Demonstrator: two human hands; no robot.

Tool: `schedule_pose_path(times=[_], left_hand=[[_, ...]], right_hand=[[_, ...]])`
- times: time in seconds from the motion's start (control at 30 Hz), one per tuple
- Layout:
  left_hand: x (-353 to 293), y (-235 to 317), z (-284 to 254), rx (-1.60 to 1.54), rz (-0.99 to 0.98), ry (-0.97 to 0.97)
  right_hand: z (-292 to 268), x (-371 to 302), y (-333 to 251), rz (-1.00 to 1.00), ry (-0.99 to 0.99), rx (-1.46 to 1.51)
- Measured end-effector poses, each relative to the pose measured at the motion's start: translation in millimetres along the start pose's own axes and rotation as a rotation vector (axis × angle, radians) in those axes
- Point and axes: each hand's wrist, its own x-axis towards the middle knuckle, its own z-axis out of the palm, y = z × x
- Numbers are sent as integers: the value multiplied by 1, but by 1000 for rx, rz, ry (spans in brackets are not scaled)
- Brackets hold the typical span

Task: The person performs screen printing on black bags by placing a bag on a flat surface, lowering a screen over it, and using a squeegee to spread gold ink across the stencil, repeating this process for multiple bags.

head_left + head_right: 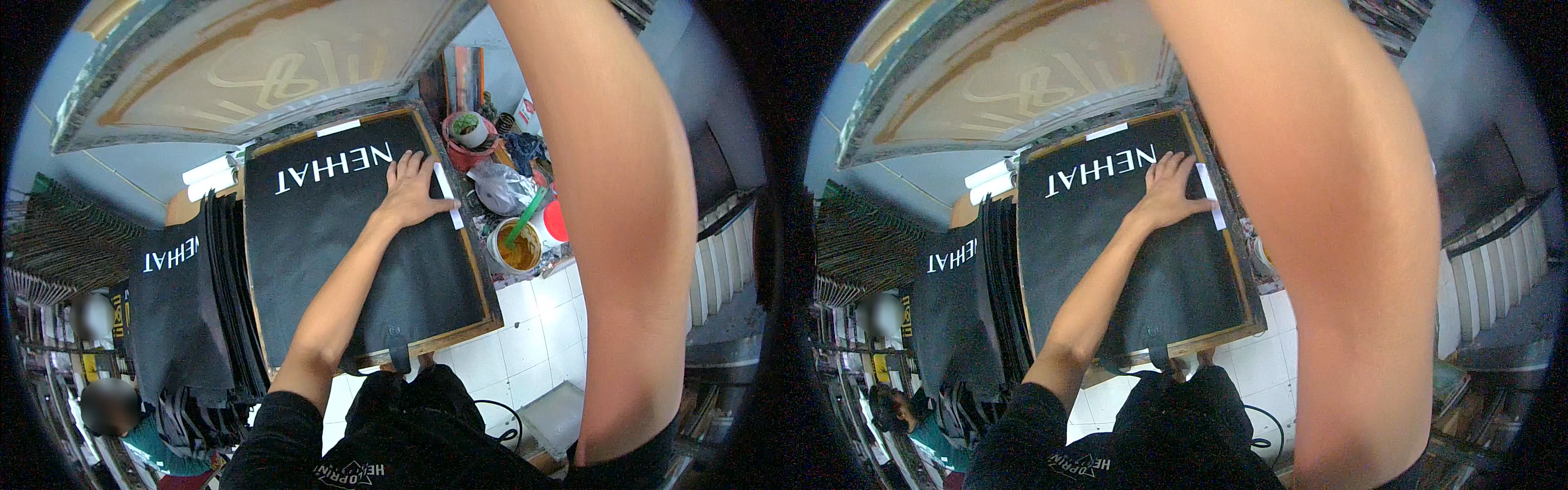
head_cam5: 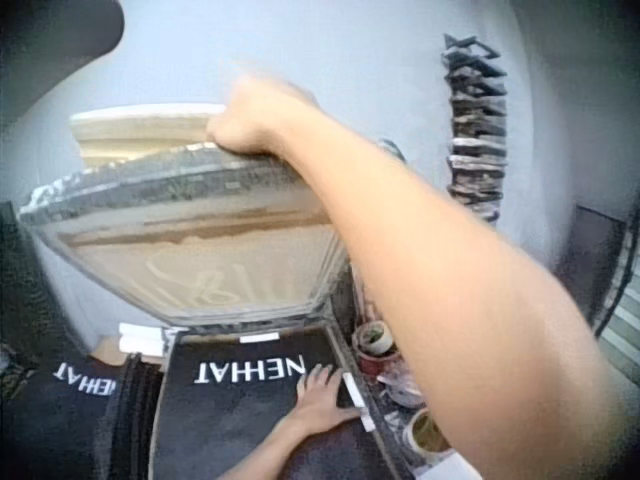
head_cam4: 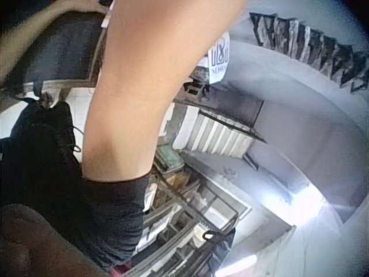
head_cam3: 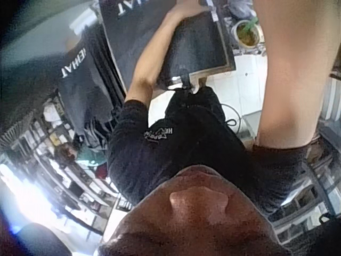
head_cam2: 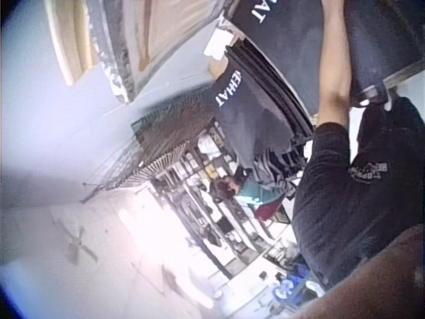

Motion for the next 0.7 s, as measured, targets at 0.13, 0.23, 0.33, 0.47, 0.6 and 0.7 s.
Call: schedule_pose_path(times=[0.13,0.23,0.33,0.47,0.6,0.7], left_hand=[[-63,40,-107,-791,92,285],[-166,29,-182,-983,180,653],[-266,24,-188,-1214,141,573],[-356,36,-115,-1440,-583,323],[-382,29,-47,-1858,-815,423],[-385,23,-39,-2110,-918,446]], right_hand=[[-22,-60,-1,117,-107,52],[11,-121,-18,48,-155,30],[5,-203,-48,83,-128,-12],[30,-306,-53,143,-223,112],[64,-370,-51,144,-379,258],[81,-403,-55,80,-407,280]])
